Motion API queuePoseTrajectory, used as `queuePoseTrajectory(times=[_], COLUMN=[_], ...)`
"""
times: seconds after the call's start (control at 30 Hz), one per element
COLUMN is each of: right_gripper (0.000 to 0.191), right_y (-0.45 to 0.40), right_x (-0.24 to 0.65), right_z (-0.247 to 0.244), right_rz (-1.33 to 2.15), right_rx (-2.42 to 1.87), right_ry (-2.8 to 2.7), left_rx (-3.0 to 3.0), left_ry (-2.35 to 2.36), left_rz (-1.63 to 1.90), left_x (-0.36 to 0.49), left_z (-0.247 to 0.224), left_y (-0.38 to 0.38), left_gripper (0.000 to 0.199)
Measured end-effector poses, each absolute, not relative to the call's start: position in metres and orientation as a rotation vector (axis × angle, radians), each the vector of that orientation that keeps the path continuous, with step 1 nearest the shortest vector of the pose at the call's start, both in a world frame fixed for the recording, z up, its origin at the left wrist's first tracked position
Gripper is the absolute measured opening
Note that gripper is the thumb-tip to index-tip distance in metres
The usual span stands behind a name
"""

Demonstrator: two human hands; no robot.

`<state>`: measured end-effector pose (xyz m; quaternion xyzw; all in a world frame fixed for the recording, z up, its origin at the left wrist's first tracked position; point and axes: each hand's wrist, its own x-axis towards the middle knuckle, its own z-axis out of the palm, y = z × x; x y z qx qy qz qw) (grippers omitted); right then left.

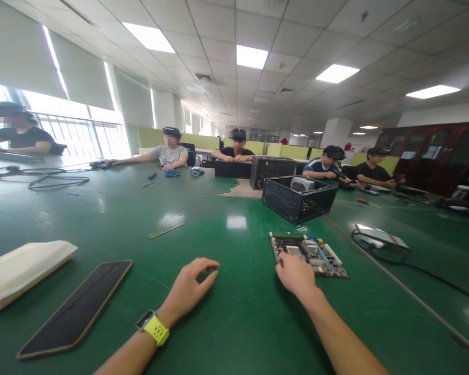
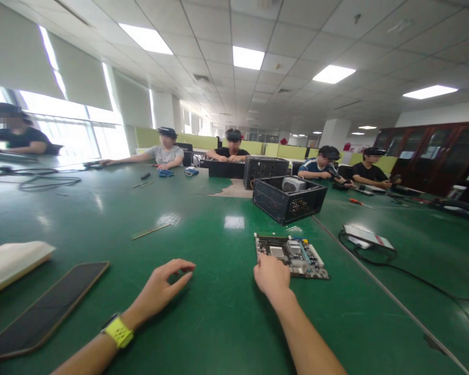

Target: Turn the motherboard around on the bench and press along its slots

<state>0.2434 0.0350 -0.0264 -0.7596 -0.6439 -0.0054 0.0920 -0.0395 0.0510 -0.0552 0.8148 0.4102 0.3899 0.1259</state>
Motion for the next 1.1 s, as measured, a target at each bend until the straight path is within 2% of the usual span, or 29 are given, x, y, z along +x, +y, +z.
queuePoseTrajectory(times=[0.17, 0.37, 0.43, 0.53, 0.57, 0.6, 0.7, 0.77, 0.87, 1.1], right_gripper=[0.024, 0.023, 0.023, 0.031, 0.032, 0.029, 0.024, 0.019, 0.015, 0.025], right_y=[0.043, 0.013, -0.005, -0.021, -0.022, -0.020, 0.001, 0.017, 0.033, 0.036], right_x=[0.270, 0.227, 0.207, 0.186, 0.184, 0.185, 0.200, 0.215, 0.230, 0.228], right_z=[-0.030, -0.022, -0.018, -0.014, -0.014, -0.014, -0.019, -0.025, -0.036, -0.049], right_rz=[-0.031, 0.149, 0.436, 1.079, 1.139, 1.070, 0.495, 0.290, 0.271, 0.429], right_rx=[-2.260, -1.980, -1.711, -1.257, -1.188, -1.190, -1.369, -1.441, -1.438, -1.453], right_ry=[-1.878, -2.095, -2.261, -2.345, -2.290, -2.211, -1.955, -1.904, -1.958, -2.051], left_rx=[2.358, 2.354, 2.357, 2.378, 2.388, 2.397, 2.405, 2.409, 2.431, 2.492], left_ry=[1.176, 1.152, 1.136, 1.077, 1.055, 1.037, 1.011, 0.997, 0.984, 1.006], left_rz=[1.137, 1.123, 1.135, 1.147, 1.138, 1.122, 1.067, 1.029, 0.979, 0.925], left_x=[-0.037, -0.036, -0.035, -0.033, -0.033, -0.033, -0.033, -0.033, -0.033, -0.035], left_z=[-0.052, -0.052, -0.052, -0.050, -0.050, -0.049, -0.050, -0.050, -0.052, -0.053], left_y=[0.048, 0.048, 0.048, 0.047, 0.046, 0.046, 0.045, 0.044, 0.044, 0.045], left_gripper=[0.016, 0.015, 0.014, 0.013, 0.013, 0.012, 0.008, 0.007, 0.006, 0.014])
